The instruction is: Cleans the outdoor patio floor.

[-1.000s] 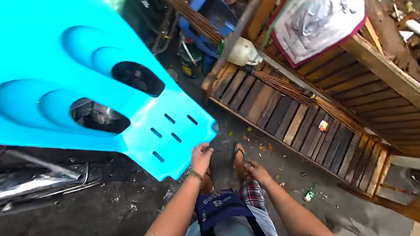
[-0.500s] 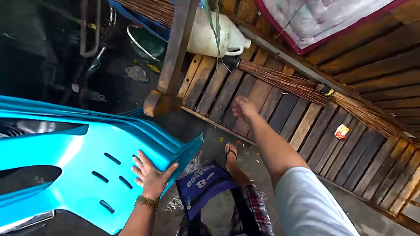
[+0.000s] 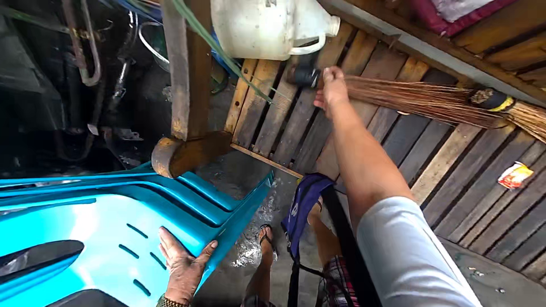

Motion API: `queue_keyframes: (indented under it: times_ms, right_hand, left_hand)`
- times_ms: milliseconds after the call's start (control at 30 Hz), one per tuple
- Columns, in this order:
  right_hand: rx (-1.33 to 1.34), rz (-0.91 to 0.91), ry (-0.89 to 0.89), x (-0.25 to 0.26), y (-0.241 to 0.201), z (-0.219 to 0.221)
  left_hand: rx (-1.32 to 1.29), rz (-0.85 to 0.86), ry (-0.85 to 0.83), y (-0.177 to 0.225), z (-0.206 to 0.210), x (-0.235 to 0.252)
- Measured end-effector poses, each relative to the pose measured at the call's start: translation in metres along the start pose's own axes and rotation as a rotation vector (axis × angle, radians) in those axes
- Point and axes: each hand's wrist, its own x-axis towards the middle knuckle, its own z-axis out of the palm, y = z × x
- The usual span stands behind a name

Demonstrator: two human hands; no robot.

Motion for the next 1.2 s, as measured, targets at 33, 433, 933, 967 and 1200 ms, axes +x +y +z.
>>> queue_keyframes:
  times_ms: [33, 433, 933, 967, 1200]
  right_hand:
    - [0.038, -0.044, 0.016, -0.026, 0.014, -0.002]
    - [0.53, -0.121, 0.184, -0.353, 0.049, 0.025]
    - [0.438, 0.075, 0.711, -0.557, 0.227, -0.169]
    - [0.451, 0.048, 0.706, -0.57, 0.225, -0.157]
    - [0.115, 0.138, 0.48, -0.535, 0.242, -0.175]
  left_hand:
    - [0.006, 0.008, 0.003, 0.0, 0.0, 0.001]
    - [0.081, -0.034, -0.028, 0.02, -0.006, -0.003]
    - [0.117, 0.003, -0.127, 0.017, -0.009, -0.001]
    - [0.114, 0.02, -0.124, 0.014, -0.009, 0.0]
    - [0.104, 0.06, -0.131, 0.007, -0.006, 0.006]
